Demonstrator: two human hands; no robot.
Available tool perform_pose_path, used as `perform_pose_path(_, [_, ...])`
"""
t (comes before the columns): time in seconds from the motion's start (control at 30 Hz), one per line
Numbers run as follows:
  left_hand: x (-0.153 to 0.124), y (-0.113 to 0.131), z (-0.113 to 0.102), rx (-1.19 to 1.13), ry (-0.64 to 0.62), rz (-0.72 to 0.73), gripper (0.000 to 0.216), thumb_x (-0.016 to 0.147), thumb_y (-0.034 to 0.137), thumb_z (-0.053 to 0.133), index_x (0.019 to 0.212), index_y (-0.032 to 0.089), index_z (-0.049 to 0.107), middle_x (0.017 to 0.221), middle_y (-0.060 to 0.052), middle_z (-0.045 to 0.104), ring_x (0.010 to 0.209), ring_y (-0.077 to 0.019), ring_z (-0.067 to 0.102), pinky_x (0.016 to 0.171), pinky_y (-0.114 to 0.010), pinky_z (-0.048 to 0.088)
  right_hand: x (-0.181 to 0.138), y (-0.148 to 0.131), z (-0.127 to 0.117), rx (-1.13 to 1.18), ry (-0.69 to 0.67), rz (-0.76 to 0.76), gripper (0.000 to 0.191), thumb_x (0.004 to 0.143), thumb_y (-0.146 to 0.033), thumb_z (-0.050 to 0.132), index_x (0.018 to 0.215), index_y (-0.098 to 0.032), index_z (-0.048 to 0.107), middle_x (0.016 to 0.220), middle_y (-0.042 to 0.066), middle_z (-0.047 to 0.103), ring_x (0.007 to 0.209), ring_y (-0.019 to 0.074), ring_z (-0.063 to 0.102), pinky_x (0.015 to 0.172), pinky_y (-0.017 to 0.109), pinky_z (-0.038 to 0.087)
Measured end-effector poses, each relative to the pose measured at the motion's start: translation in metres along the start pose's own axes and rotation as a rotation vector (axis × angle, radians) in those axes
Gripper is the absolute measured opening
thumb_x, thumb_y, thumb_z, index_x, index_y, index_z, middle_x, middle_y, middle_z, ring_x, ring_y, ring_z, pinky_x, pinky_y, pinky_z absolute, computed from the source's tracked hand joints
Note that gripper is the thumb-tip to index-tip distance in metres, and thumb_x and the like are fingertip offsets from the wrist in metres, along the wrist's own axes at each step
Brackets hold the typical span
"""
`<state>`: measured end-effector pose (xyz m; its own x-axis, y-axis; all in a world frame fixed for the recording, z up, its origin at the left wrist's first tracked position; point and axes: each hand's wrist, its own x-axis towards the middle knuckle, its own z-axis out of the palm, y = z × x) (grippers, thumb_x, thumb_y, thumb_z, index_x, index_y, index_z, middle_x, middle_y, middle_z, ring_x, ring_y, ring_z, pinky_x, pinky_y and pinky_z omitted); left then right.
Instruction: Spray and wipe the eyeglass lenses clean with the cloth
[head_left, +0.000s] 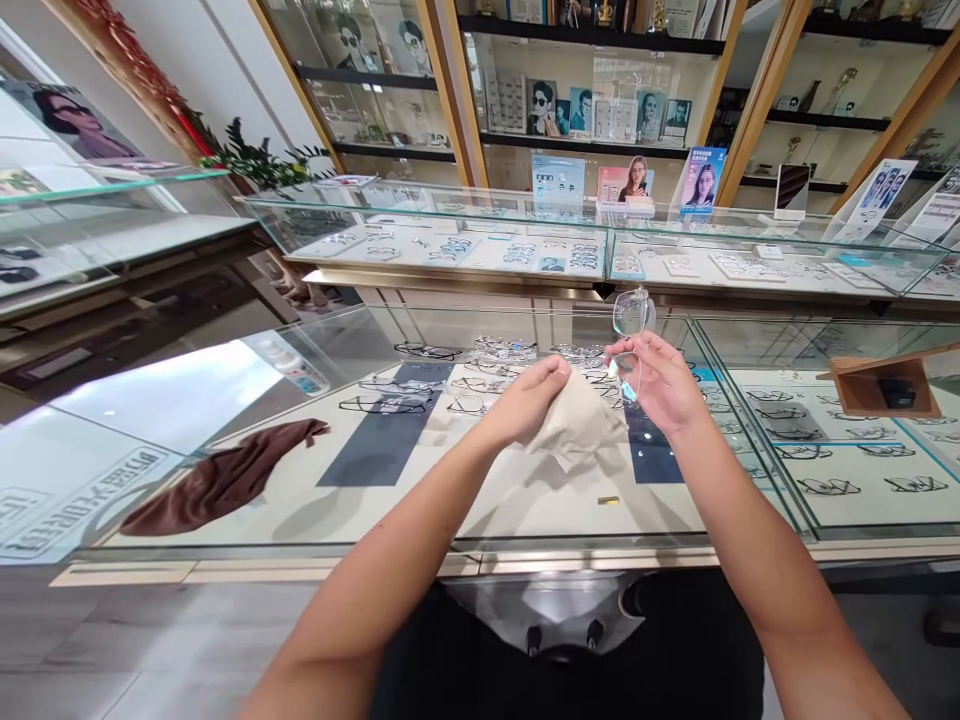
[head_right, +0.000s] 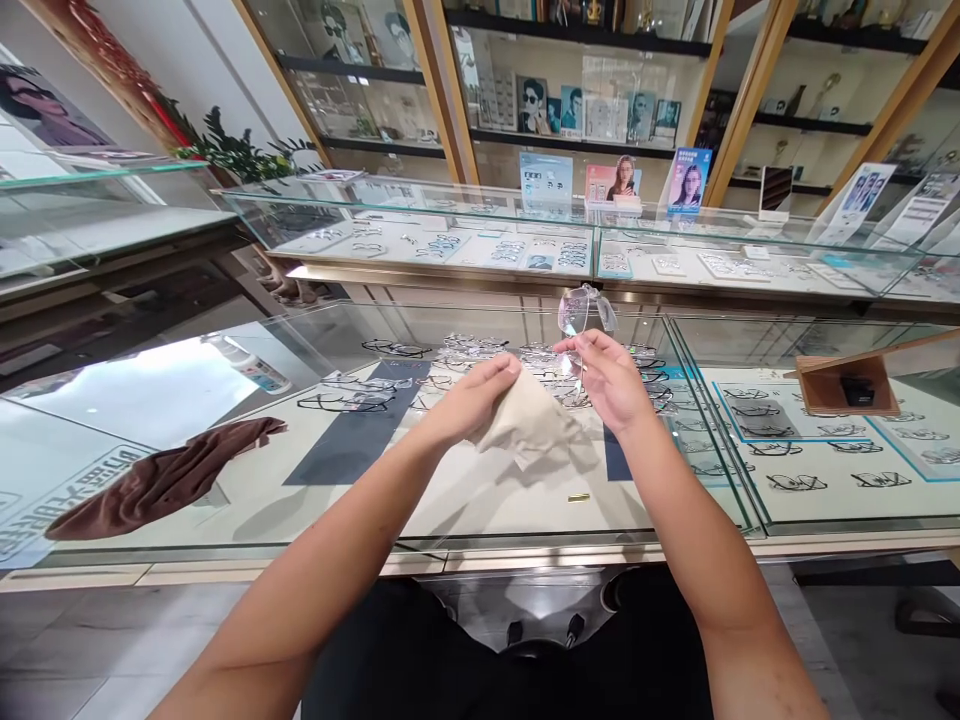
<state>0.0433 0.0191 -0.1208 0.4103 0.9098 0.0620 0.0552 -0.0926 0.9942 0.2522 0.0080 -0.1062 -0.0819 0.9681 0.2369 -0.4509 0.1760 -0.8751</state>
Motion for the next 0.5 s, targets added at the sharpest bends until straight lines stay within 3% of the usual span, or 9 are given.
perform_pose_path(0.27, [0.008, 0.007, -0.013, -0.387, 0.329, 0.067, 0.030, 0.087, 0.042, 0.075, 0.082, 0.018, 0.057, 0.073, 0.003, 0.053, 0.064, -0.0093, 0.047, 0.059, -0.018, 0.039, -0.004, 0.006, 0.007, -0.039, -0.037, 0.031, 0.038, 0.063, -0.054, 0.096, 0.072, -0.027, 0.071, 0.083, -0.001, 0.077, 0.085, 0.0195, 0.069, 0.085, 0.035, 0.052])
perform_pose_path(0.4, [0.009, 0.008, -0.011, -0.462, 0.355, 0.090, 0.027, 0.089, 0.038, 0.075, 0.082, 0.018, 0.059, 0.074, 0.003, 0.056, 0.067, -0.0098, 0.052, 0.062, -0.018, 0.044, -0.005, 0.009, 0.010, -0.065, -0.039, 0.004, 0.038, 0.064, -0.056, 0.095, 0.070, -0.028, 0.070, 0.078, -0.002, 0.076, 0.096, 0.0225, 0.072, 0.102, 0.039, 0.048])
perform_pose_path(0.5, [0.007, 0.008, -0.007, -0.467, 0.321, 0.078, 0.027, 0.090, 0.039, 0.075, 0.084, 0.018, 0.060, 0.074, 0.003, 0.056, 0.067, -0.0105, 0.054, 0.063, -0.018, 0.046, -0.005, 0.013, 0.012, -0.091, -0.025, 0.031, 0.040, 0.063, -0.059, 0.095, 0.072, -0.028, 0.071, 0.082, -0.002, 0.078, 0.099, 0.0235, 0.072, 0.106, 0.041, 0.046])
